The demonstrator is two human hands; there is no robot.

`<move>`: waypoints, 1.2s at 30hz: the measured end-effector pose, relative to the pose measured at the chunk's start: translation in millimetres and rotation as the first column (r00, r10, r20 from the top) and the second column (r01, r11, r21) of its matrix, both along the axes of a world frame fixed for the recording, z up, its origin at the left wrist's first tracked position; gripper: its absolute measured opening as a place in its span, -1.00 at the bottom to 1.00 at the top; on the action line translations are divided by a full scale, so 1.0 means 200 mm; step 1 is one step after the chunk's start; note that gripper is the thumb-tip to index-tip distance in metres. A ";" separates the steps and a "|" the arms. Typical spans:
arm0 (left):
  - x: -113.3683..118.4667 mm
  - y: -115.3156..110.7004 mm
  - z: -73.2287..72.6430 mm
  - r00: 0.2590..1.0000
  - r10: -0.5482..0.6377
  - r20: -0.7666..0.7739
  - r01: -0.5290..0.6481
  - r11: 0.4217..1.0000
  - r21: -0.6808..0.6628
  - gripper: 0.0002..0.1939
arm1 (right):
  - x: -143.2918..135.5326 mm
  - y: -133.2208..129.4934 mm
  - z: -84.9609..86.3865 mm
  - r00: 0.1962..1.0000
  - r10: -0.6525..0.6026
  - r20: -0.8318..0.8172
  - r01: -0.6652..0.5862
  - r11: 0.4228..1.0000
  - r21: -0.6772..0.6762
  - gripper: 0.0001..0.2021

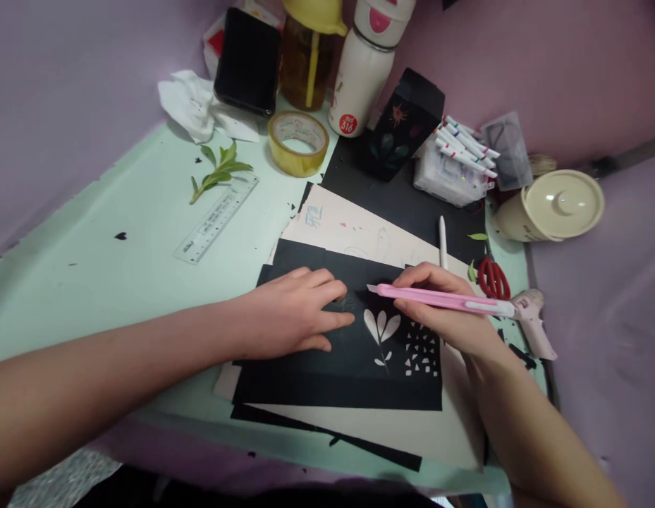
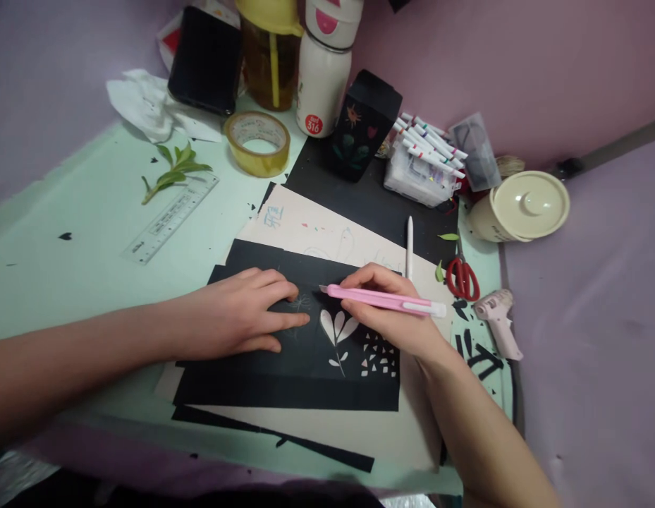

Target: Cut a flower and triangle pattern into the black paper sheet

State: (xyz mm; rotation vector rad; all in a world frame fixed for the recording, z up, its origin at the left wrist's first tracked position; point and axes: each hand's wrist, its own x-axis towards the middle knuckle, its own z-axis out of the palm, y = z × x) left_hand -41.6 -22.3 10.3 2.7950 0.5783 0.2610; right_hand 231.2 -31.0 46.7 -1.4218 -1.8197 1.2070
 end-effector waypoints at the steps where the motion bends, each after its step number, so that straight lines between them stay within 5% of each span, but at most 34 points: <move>1: 0.00 0.00 0.00 1.000 -0.001 -0.001 0.001 1.000 0.006 -0.55 | 0.01 -0.02 -0.01 1.000 -0.007 -0.015 0.008 1.000 0.016 -0.89; 4: 0.00 0.00 0.00 1.000 -0.011 0.007 0.011 1.000 0.014 -0.57 | 0.03 -0.06 -0.06 0.997 -0.015 -0.081 0.017 1.000 0.021 -0.93; 10: -0.02 0.04 -0.02 0.999 -0.023 0.045 0.022 1.000 0.008 -0.63 | 0.03 -0.07 -0.11 0.955 -0.165 -0.248 0.123 0.977 -0.176 -0.76; 21: -0.06 0.14 -0.02 0.999 0.039 0.011 -0.038 0.991 -0.125 -0.68 | -0.08 0.00 -0.12 1.000 0.006 -0.008 -0.005 0.995 0.098 -0.75; 29: -0.08 0.17 -0.02 0.999 0.046 0.012 -0.044 0.990 -0.137 -0.77 | -0.14 -0.04 -0.20 0.998 0.057 -0.004 -0.051 0.921 0.387 -0.90; 36: -0.07 0.17 -0.02 0.999 0.037 0.009 -0.036 0.987 -0.156 -0.79 | -0.19 -0.06 -0.18 0.998 -0.044 -0.041 0.055 0.948 0.315 -0.90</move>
